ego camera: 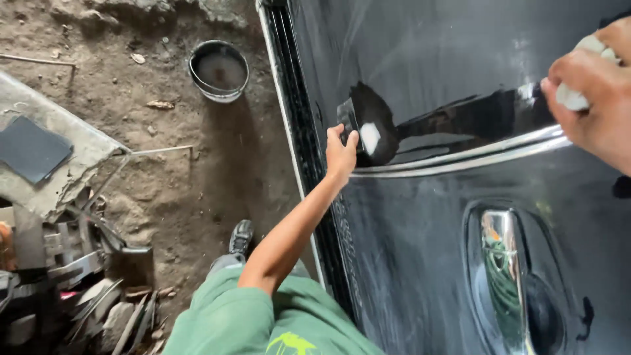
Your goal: The person scrubs the lower side panel and door of a black car using a brush and a cloth, dipping the brush into a bucket of water. They then wipe the surface with a cloth and use a sanding block to smooth the area near the door handle.
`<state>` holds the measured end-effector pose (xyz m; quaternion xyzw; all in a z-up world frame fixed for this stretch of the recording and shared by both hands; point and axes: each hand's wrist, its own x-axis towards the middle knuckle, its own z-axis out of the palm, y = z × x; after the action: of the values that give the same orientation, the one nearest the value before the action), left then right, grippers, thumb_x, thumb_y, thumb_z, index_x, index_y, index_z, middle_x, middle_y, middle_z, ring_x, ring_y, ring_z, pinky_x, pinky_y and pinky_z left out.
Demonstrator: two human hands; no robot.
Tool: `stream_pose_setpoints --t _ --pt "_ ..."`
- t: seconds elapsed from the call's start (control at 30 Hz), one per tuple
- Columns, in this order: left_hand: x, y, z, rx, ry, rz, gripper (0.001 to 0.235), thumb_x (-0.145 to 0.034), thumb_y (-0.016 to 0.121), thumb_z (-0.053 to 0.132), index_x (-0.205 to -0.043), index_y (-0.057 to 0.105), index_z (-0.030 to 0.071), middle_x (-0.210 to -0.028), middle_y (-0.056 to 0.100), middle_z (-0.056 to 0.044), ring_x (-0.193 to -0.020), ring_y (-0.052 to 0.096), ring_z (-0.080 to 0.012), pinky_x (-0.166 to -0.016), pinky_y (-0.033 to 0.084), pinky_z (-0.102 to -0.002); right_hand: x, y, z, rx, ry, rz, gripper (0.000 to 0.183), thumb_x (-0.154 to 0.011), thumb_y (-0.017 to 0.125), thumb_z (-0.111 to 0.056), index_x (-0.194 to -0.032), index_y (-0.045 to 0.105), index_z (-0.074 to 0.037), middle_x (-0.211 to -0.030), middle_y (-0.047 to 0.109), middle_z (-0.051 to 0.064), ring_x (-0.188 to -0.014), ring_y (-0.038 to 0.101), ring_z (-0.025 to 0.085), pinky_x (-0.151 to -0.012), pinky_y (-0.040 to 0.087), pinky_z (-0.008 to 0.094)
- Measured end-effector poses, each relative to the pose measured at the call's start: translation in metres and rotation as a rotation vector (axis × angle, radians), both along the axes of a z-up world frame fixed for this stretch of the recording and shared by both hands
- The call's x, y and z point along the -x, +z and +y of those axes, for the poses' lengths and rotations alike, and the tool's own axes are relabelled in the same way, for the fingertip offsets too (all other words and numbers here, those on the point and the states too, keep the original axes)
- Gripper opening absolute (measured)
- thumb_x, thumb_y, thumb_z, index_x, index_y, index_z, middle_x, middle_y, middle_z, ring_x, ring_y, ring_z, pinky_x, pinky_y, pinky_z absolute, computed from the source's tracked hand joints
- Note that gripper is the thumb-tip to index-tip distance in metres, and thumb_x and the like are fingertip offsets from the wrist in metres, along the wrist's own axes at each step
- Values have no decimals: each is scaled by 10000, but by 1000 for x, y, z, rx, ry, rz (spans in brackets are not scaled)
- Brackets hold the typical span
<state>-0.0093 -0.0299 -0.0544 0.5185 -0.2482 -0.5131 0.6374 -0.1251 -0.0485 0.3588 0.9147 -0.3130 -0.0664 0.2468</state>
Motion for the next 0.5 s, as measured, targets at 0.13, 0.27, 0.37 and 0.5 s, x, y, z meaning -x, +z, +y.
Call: stream_pose_setpoints --t 0.13,0.27,0.37,0.5 --pt "-9 26 -9 29 -33 118 449 -967 617 218 -1316 510 -43 -1274 683 -201 -1197 656 -283 -1049 489 -366 2 8 -24 59 48 62 162 -863 847 -16 -930 721 -92 -904 610 137 -856 581 279 -760 477 391" --pt "2 9 4 22 -68 25 464 -991 635 235 -1350 498 -25 -1333 637 -212 -1253 617 -296 -1073 462 -379 10 6 -7 8 -78 -8 119 -1013 793 -41 -982 683 -76 -962 584 113 -920 564 259 -778 438 344" --pt "4 7 -7 -21 -75 40 499 -967 652 259 -1355 484 -6 -1360 610 -208 -1255 602 -301 -1053 457 -385 -13 16 -8 64 13 42 147 -992 838 -27 -961 702 -69 -977 618 133 -884 567 279 -760 440 375" --pt "4 -6 -9 -48 -48 -8 501 -998 641 291 -1365 483 -11 -1343 627 -222 -1251 608 -326 -1072 454 -400 42 1 -27 -30 -80 54 156 -1096 730 -18 -991 621 -54 -985 599 80 -984 571 268 -841 454 347"
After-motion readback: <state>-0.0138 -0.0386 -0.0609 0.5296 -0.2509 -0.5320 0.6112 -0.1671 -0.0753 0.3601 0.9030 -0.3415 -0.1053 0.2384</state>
